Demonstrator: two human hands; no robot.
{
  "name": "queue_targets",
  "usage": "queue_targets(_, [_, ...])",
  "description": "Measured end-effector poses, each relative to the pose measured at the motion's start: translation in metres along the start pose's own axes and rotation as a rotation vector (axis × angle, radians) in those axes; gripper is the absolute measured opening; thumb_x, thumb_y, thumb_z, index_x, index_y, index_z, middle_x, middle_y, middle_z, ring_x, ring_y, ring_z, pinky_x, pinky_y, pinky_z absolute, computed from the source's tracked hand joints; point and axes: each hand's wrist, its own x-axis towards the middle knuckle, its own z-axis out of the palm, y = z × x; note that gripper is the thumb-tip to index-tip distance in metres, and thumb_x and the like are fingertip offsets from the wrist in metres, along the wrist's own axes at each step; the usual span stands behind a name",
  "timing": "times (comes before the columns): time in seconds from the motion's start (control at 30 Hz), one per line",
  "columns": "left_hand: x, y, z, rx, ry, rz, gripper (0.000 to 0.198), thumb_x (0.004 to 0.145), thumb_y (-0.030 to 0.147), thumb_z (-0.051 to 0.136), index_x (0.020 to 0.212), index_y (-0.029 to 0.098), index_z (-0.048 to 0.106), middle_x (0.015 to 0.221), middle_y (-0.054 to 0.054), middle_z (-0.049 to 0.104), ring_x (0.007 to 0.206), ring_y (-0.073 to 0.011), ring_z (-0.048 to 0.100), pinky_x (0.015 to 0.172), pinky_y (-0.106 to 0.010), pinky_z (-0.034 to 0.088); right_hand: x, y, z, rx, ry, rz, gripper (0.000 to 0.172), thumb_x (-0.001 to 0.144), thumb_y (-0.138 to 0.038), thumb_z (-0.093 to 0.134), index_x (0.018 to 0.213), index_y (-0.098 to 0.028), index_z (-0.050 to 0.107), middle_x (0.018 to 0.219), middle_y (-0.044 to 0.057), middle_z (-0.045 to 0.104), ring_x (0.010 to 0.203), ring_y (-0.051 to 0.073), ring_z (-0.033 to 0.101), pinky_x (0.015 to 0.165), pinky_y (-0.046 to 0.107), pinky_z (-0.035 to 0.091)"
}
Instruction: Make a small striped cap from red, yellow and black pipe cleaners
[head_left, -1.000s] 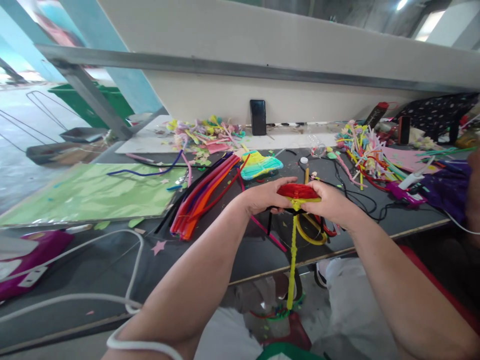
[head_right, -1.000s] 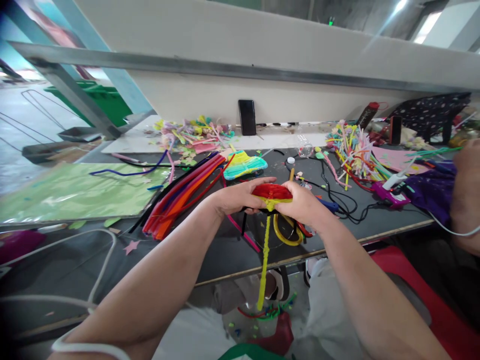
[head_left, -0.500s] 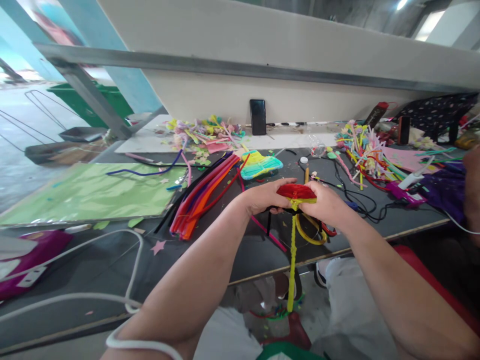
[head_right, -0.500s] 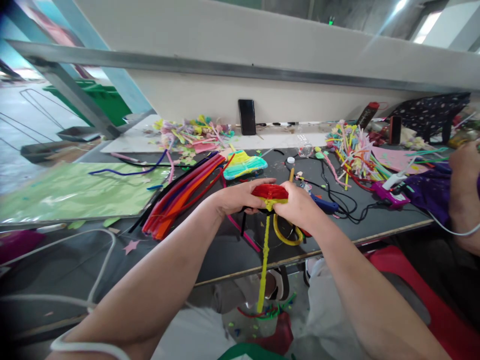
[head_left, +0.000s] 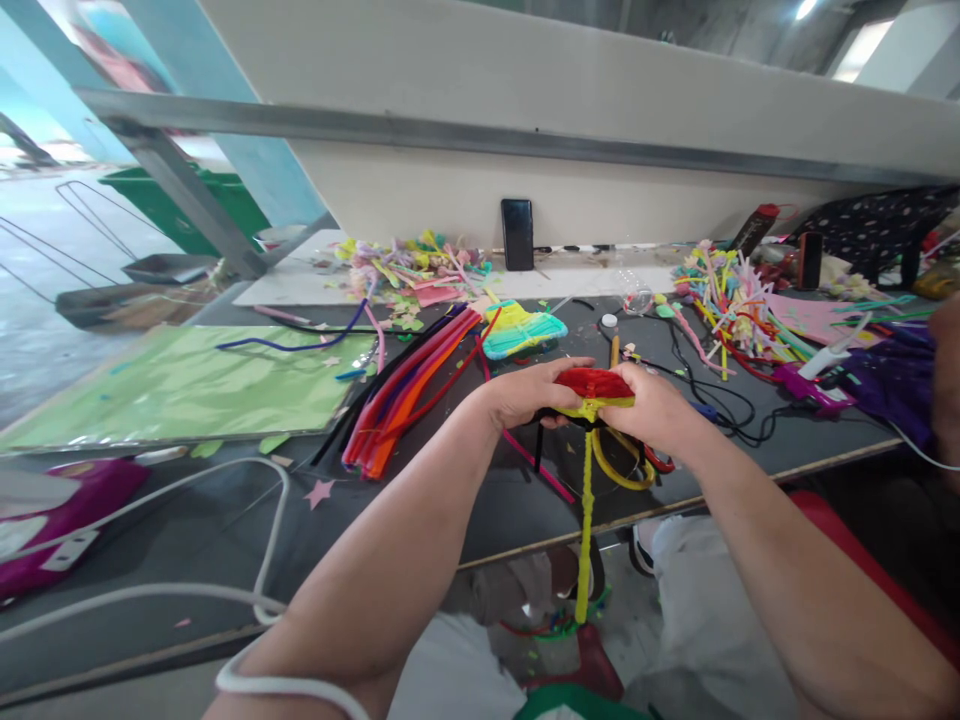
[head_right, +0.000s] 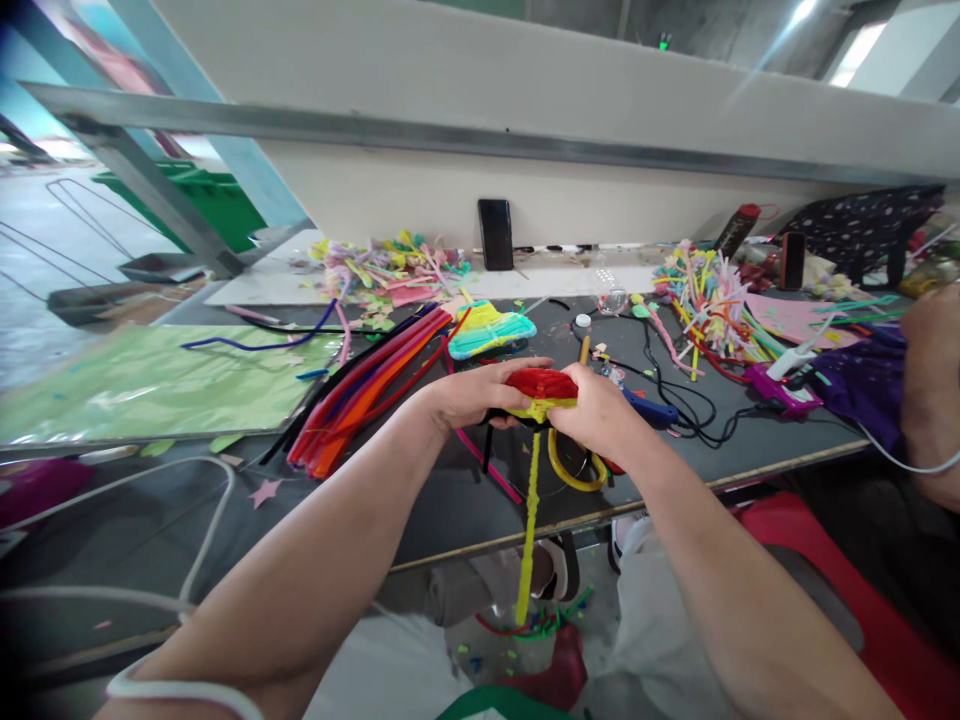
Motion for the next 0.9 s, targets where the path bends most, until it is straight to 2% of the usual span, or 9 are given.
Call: queue_targets(0.9, [0.0000,0.0026,0.0053,0.004,0.054,-0.017,0.083,0.065,0.016,0.066,0.141,0.021,0.034,0.084,-0.002,0.057,0.054,-0.0074,0.048,0.043,-0.018,0.032,-0.0007,-0.0004,0.0019,-0.004,0.027,-0.015,0.029,0.069,-0.023,0.062,0.098,-0.022,0.060,0.087,0.003,0.070,0.079,0.019,0.063,0.062,0.025,0.041])
